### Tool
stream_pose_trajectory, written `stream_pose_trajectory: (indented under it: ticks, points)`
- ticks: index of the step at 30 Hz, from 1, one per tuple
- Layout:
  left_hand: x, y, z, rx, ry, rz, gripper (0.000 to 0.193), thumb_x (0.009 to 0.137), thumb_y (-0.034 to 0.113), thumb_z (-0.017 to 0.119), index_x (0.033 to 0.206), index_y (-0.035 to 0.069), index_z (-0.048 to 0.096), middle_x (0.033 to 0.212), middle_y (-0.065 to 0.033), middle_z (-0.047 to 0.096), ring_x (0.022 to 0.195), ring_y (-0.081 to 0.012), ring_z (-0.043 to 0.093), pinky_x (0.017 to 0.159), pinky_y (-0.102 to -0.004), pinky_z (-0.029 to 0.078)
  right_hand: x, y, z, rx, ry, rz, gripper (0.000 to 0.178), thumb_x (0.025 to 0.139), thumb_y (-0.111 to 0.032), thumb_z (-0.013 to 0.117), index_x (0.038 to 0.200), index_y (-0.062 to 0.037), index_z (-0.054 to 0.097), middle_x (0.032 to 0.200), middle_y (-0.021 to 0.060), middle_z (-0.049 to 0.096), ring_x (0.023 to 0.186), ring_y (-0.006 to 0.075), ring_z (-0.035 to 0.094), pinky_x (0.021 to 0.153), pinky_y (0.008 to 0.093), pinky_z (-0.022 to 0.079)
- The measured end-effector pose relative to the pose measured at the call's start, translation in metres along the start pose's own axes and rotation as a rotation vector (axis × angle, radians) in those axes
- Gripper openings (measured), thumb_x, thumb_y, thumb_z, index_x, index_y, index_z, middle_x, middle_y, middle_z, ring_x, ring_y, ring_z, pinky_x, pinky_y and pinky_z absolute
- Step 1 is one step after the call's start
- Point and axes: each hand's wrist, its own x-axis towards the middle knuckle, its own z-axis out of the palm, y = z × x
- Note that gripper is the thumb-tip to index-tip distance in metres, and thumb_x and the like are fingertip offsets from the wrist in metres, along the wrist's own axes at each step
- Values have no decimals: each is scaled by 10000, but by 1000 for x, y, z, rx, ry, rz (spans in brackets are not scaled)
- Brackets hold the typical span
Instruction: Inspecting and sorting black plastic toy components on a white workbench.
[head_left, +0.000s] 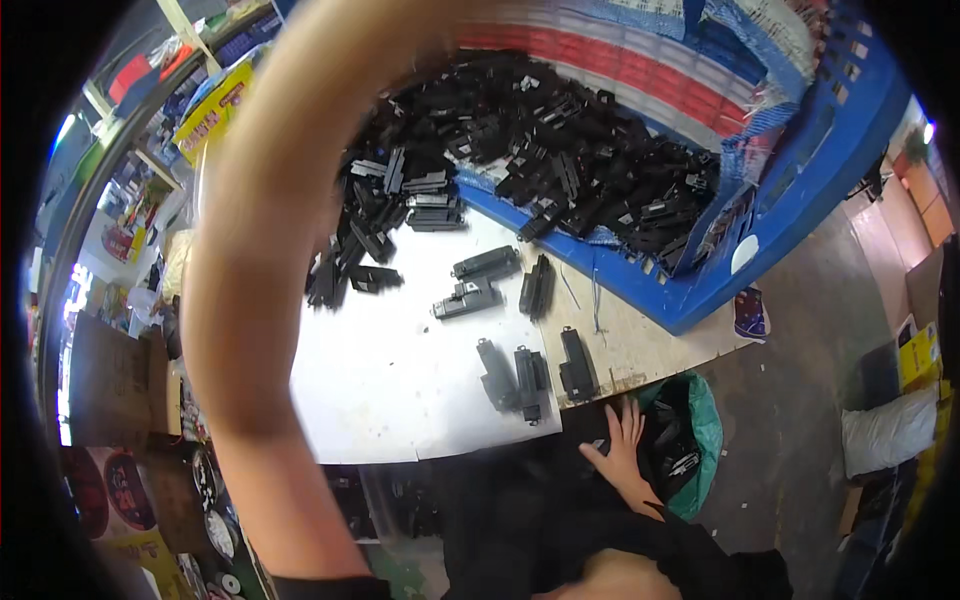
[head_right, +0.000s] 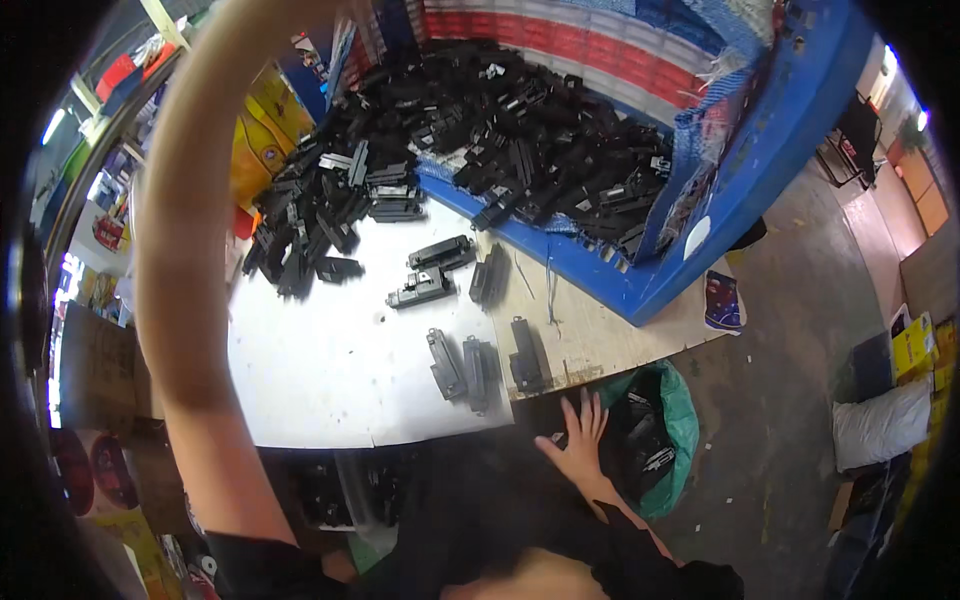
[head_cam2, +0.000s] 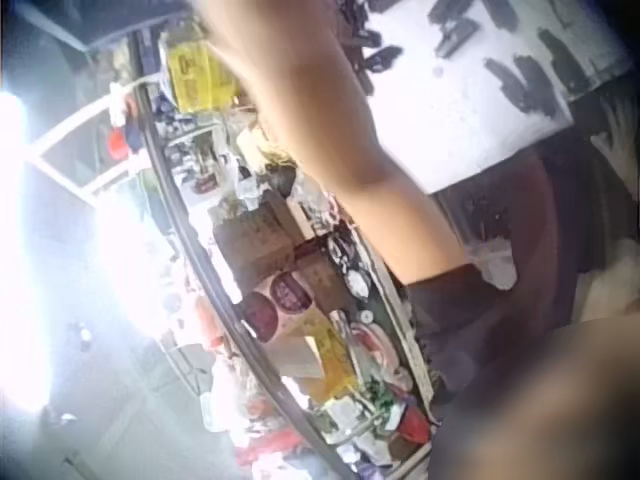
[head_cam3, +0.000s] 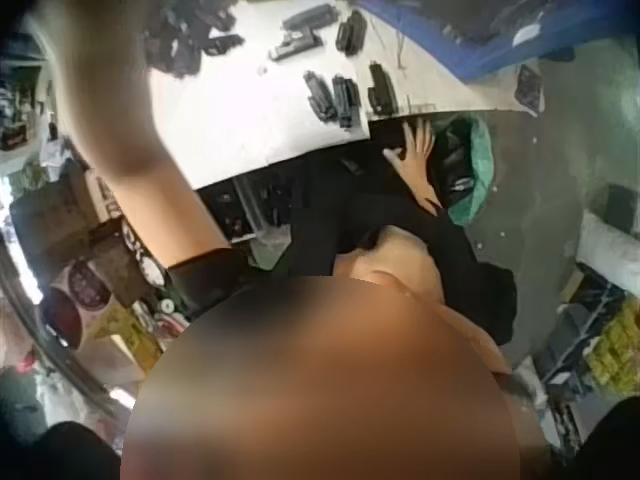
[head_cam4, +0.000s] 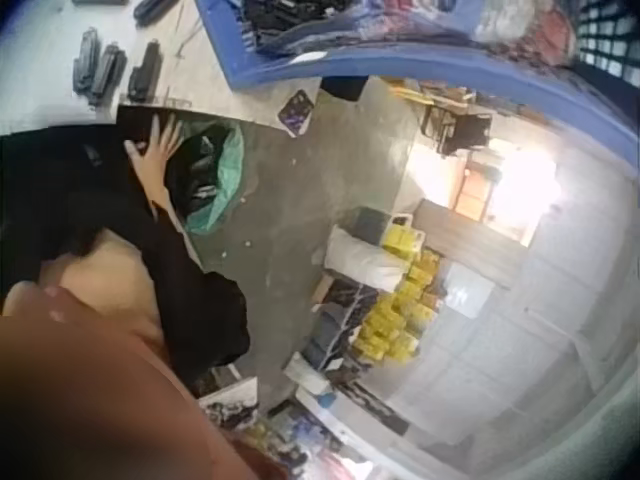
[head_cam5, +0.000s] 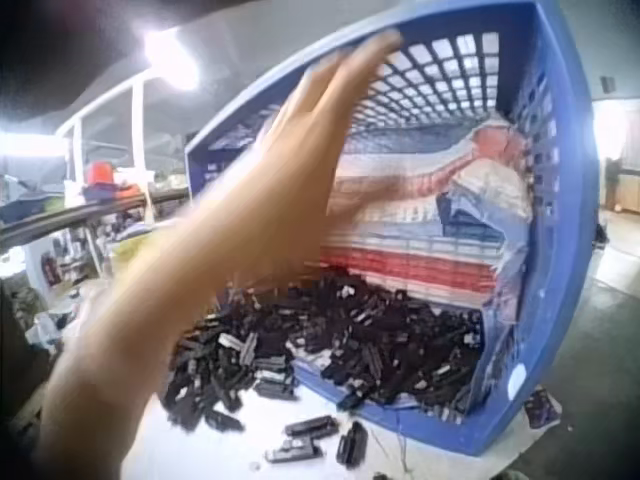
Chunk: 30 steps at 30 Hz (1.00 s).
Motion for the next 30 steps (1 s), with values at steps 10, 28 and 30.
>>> stream_pose_trajectory:
  ticks: [10, 28, 30]
  points:
    - [-383, 191, -56, -1085, -1221, -839, 328, 855, 158, 549, 1156, 28, 541, 1075, -179, 581, 1008, -347, 550, 864, -393, 454, 6, -8, -37, 23, -498, -301, 606, 740, -403, 695, 1248, -135, 504, 1374, 167, 348, 1288, 354, 306, 1071, 474, 236]
    - [-449, 245, -4, -655, -1011, -592, 379, 773, 222, 666, 1119, 109, 560, 1104, -77, 584, 1029, -276, 556, 876, -399, 446, 22, -25, -91, 892, -569, 268, 533, 744, -192, 728, 1210, -72, 502, 1171, 101, 555, 1110, 201, 518, 969, 332, 368]
    - [-430, 240, -29, -719, -867, -740, 387, 753, 219, 697, 1096, 90, 572, 1069, -80, 598, 997, -263, 572, 851, -379, 456, 35, -36, -94, 1249, -538, 156, 612, 775, -172, 702, 1298, -78, 400, 1194, 147, 511, 1065, 252, 539, 916, 342, 412]
